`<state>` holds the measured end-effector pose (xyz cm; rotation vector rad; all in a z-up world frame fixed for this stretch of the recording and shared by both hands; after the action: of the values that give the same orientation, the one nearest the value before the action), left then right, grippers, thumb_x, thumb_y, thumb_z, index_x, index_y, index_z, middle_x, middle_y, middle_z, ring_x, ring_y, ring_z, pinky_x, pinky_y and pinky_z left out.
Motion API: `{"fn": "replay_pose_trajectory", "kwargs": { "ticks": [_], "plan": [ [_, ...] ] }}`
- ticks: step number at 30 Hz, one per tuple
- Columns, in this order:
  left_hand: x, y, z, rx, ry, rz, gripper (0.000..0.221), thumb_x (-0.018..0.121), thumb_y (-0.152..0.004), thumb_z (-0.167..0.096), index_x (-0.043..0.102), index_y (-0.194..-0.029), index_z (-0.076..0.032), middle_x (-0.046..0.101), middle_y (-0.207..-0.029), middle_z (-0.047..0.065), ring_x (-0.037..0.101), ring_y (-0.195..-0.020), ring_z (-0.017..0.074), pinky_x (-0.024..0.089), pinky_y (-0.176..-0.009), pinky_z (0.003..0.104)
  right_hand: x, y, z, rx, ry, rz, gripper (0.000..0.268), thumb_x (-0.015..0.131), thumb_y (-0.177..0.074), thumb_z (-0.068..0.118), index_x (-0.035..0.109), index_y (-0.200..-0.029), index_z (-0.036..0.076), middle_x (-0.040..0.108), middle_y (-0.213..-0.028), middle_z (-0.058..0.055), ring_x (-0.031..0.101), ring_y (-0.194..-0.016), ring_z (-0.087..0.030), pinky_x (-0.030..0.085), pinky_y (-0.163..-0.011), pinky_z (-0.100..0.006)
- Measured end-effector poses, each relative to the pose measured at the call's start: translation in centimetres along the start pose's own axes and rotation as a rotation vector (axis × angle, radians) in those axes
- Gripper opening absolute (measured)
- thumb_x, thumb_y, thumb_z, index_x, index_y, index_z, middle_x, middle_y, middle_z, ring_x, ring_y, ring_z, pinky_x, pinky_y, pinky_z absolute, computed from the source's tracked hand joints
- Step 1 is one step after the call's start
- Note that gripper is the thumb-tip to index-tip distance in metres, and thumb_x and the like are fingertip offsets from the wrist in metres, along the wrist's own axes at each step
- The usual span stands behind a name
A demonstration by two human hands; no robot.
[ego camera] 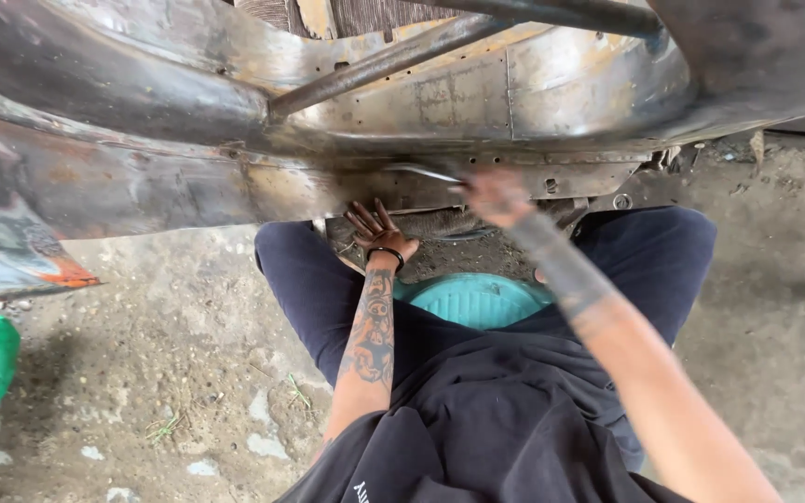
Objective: Using a pry tool to work on the metal frame of a motorcycle.
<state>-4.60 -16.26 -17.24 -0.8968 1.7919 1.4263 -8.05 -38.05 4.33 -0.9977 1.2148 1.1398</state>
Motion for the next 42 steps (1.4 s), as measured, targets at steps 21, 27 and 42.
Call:
{"fn": "replay_pose_trajectory", "kwargs": {
  "ticks": [21,27,42],
  "plan": [
    [-2.7,2.2,-1.4,-0.121,-0.091,0.264,0.122,0.062,-0.089,-0.049,-0.027,-0.160,-0.007,-0.047,-0.150,0.031,-0.039,-0.141,0.0523,0.000,-0.121,0.066,-6.6,15.8,-34.1,0.278,0.138,0.109,0.039,0.054,-0.116,0.046,0.075,-0.136,0.020,0.076,-0.126,-0.015,0.077,-0.077,-0.031,0.065,-0.057,-0.043],
    [-1.8,1.8,-0.7,-0.135,-0.056,0.231,0.125,0.065,-0.090,-0.047,-0.031,-0.158,-0.006,-0.049,-0.148,0.030,-0.044,-0.138,0.0506,-0.002,-0.122,0.065,2.7,12.0,-30.5,-0.121,-1.125,-0.206,0.023,0.070,-0.100,0.025,0.070,-0.123,0.022,0.058,-0.070,0.014,0.044,-0.054,0.006,0.044,-0.055,-0.010],
    [-0.3,1.2,0.4,0.036,0.030,0.054,0.126,0.063,-0.092,-0.065,-0.029,-0.160,-0.011,-0.038,-0.156,0.032,-0.036,-0.141,0.0559,0.010,-0.118,0.071,2.4,16.3,-23.7,-0.482,0.633,-0.520,0.017,0.066,-0.104,0.031,0.071,-0.095,0.017,0.070,-0.068,-0.004,0.070,-0.062,-0.023,0.061,-0.063,-0.031]
  ]
}}
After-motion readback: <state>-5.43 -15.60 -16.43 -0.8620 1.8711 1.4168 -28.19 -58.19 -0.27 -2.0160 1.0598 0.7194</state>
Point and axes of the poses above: each hand's wrist, its own y-axis away from the middle knuckle, its own x-axis out of the palm, z = x × y, the point moved 8 cm from there along -y, towards the middle knuckle
